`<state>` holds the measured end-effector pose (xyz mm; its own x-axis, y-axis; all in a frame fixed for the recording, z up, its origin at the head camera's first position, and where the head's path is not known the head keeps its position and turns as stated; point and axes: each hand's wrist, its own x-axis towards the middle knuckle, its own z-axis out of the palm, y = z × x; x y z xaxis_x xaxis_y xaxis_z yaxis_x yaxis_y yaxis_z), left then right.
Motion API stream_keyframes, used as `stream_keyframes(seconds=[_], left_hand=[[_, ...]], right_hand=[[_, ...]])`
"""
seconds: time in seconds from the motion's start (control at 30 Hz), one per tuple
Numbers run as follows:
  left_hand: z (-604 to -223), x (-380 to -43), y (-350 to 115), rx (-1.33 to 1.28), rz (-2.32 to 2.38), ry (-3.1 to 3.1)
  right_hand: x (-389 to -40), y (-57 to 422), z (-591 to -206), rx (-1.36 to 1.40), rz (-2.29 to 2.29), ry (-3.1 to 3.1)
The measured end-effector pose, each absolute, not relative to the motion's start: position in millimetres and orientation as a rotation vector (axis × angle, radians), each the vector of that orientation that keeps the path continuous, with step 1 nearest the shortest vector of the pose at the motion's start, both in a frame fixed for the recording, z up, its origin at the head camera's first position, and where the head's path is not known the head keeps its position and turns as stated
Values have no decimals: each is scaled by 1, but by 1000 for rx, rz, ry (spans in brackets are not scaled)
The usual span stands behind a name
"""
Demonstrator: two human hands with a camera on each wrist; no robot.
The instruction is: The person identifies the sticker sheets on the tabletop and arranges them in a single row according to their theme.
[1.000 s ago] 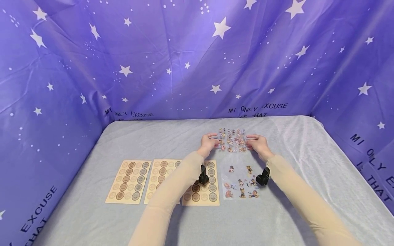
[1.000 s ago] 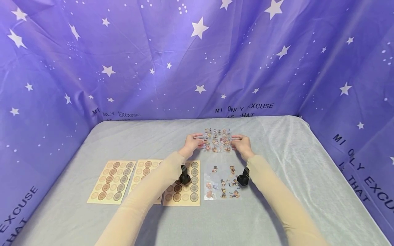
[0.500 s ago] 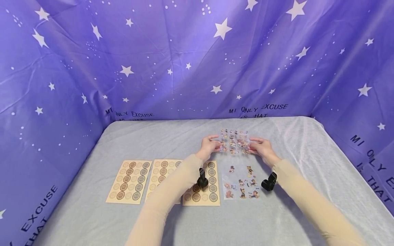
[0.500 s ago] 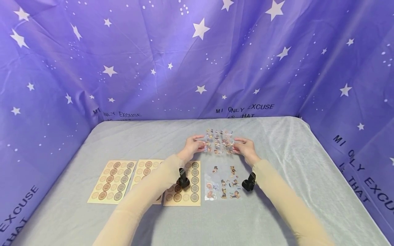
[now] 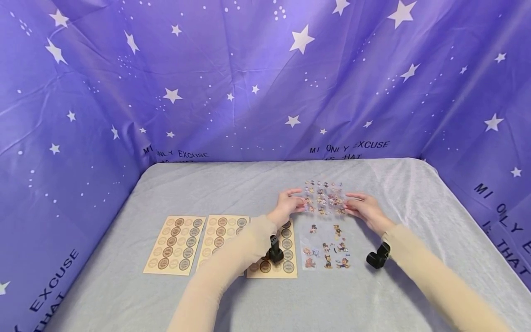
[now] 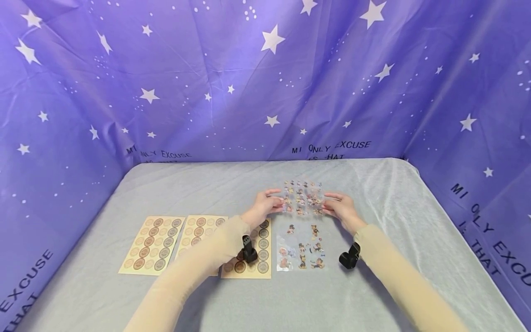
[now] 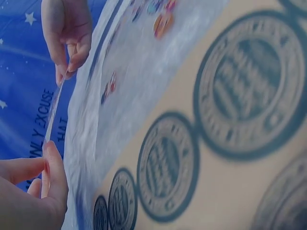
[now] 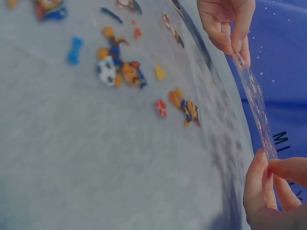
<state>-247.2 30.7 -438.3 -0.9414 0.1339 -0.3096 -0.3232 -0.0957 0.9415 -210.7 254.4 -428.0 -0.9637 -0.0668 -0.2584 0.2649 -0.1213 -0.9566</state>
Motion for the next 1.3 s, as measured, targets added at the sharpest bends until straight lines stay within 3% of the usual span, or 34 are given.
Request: stream_keyframes(seconds=[0.87,1.3], left_hand=[[-442,-212,65,-158,2158,1731],[-447,-197,82,-153,2159,1690]], right_hand=[[-173,300,-423,145,-2257,1763],[-159,323,-430,-32,-2280,1714]])
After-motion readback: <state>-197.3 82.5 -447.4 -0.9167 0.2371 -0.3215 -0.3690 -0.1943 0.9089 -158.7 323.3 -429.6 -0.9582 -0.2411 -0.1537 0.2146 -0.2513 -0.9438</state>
